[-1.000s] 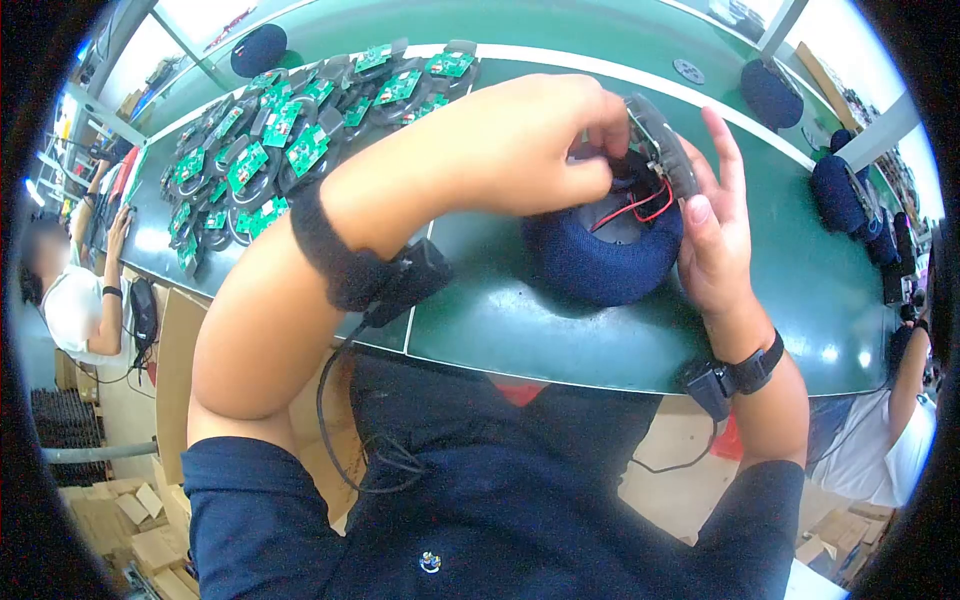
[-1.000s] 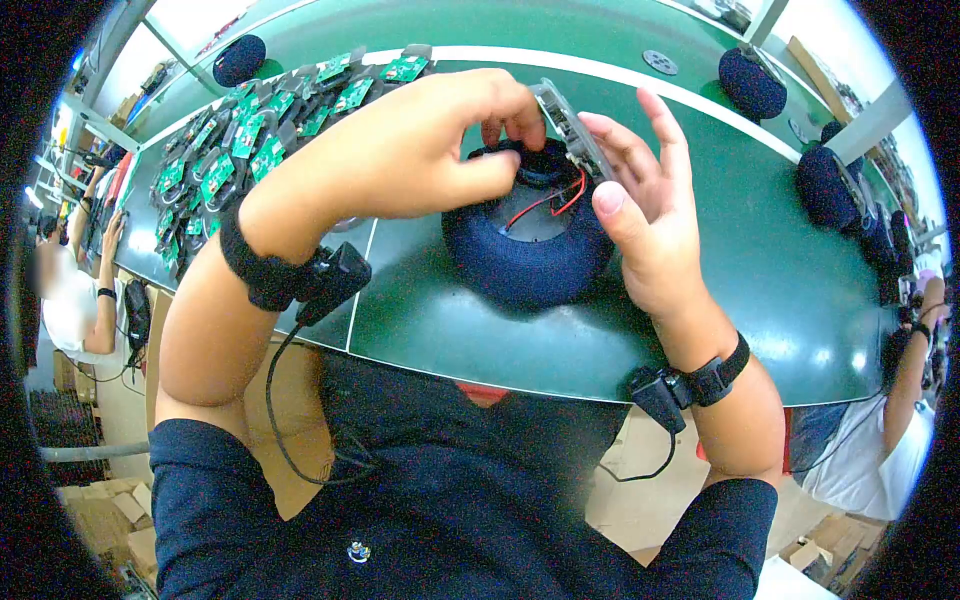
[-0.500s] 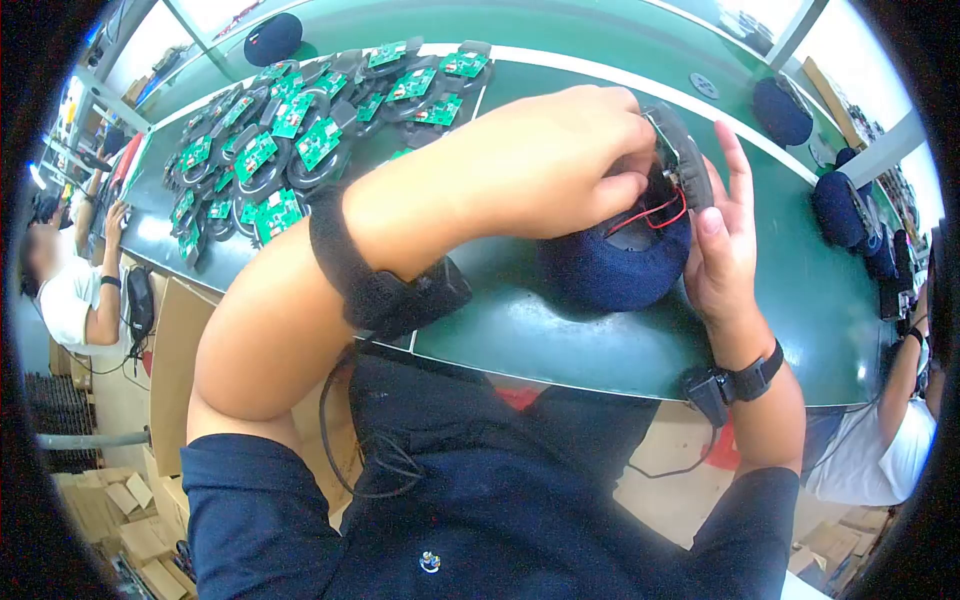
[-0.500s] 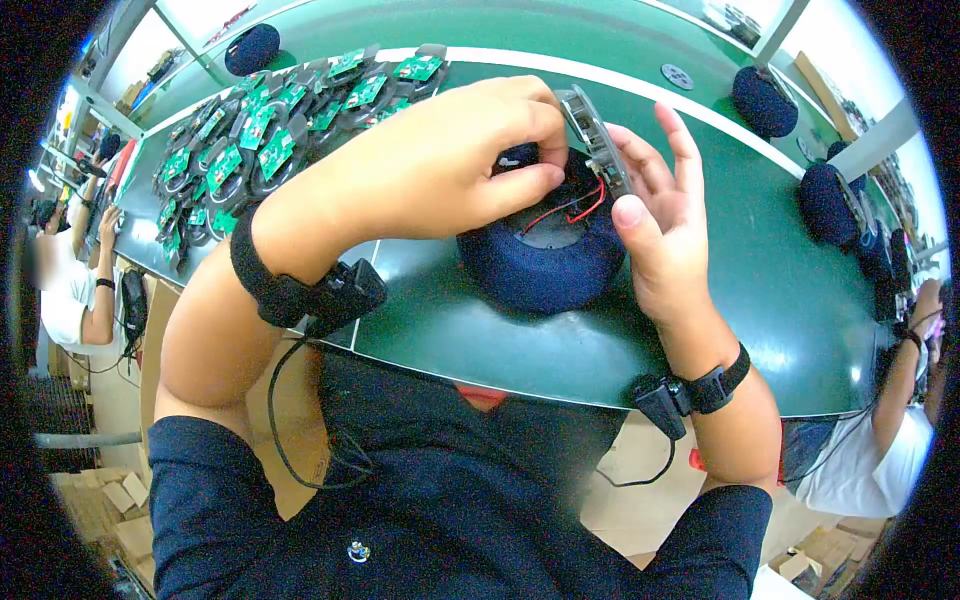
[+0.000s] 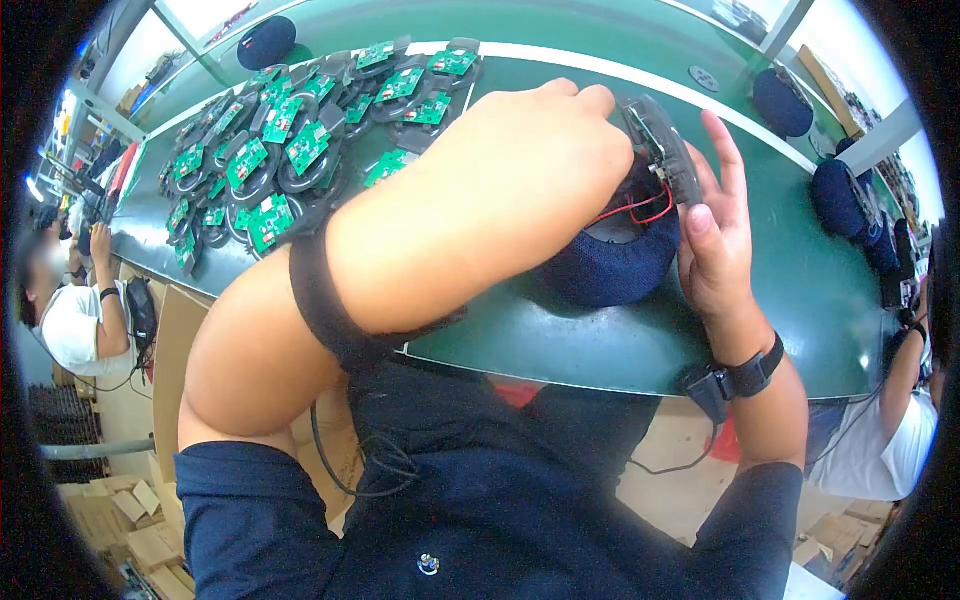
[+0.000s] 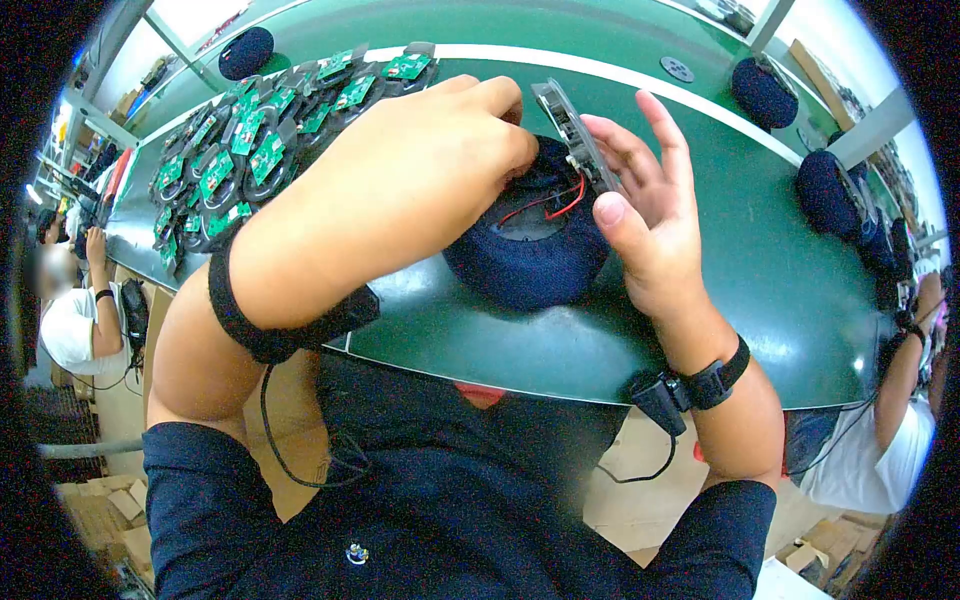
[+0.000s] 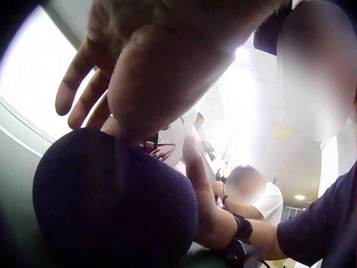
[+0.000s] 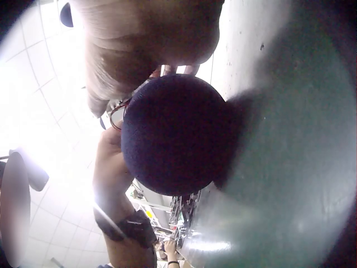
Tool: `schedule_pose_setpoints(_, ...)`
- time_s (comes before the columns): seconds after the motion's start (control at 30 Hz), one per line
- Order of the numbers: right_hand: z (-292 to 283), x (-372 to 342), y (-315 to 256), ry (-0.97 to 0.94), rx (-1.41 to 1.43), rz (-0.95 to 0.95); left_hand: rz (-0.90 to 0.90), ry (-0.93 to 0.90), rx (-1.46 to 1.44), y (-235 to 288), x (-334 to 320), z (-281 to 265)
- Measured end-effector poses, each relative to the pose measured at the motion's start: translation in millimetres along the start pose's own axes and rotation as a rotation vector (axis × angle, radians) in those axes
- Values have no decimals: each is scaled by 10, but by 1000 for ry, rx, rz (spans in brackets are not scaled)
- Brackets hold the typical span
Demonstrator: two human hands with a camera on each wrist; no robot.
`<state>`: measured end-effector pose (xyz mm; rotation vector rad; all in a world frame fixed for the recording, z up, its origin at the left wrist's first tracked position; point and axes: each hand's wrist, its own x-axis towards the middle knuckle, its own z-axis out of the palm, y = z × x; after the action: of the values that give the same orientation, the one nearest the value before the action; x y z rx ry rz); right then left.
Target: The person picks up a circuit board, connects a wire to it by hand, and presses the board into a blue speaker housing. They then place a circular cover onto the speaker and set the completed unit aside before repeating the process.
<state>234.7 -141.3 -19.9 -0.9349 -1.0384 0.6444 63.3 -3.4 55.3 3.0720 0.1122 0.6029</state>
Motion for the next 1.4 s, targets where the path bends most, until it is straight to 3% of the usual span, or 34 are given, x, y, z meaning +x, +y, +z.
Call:
schedule_pose_setpoints(0.07,13,0,0,-5,1,5,69,57,-74,-102,5,97)
schedule_pose_setpoints(0.17,10,5,14,-8,7,-1,-24,22,-222,-144,4,177)
schedule_pose_setpoints(0.33,-15,5,12,-18,0,-13,-7,0,-379,-172,-45,120)
schedule_pose_setpoints(0.4,-23,5,10,-10,-3,-7,26,55,-357,-210,-84,108)
schedule_pose_setpoints(0.67,-10,-6,28,-9,-8,-13,62,-86,-43,-99,-209,-37)
schedule_pose_setpoints(0.83,-4,-6,20,1,-24,-19,95,-68,3,-115,-108,26)
schedule_pose_setpoints(1.07,31,-28,-12,-15,17,-13,57,-17,-336,-295,84,140)
schedule_pose_setpoints(1.17,61,-49,-34,-23,3,-54,-106,-163,-500,-385,144,188)
schedule_pose_setpoints(1.27,103,-68,-69,-8,-40,-78,-29,-54,-740,-467,199,394)
schedule_pose_setpoints(1.4,113,-69,-41,-11,-86,-147,-155,-169,-869,-478,295,454)
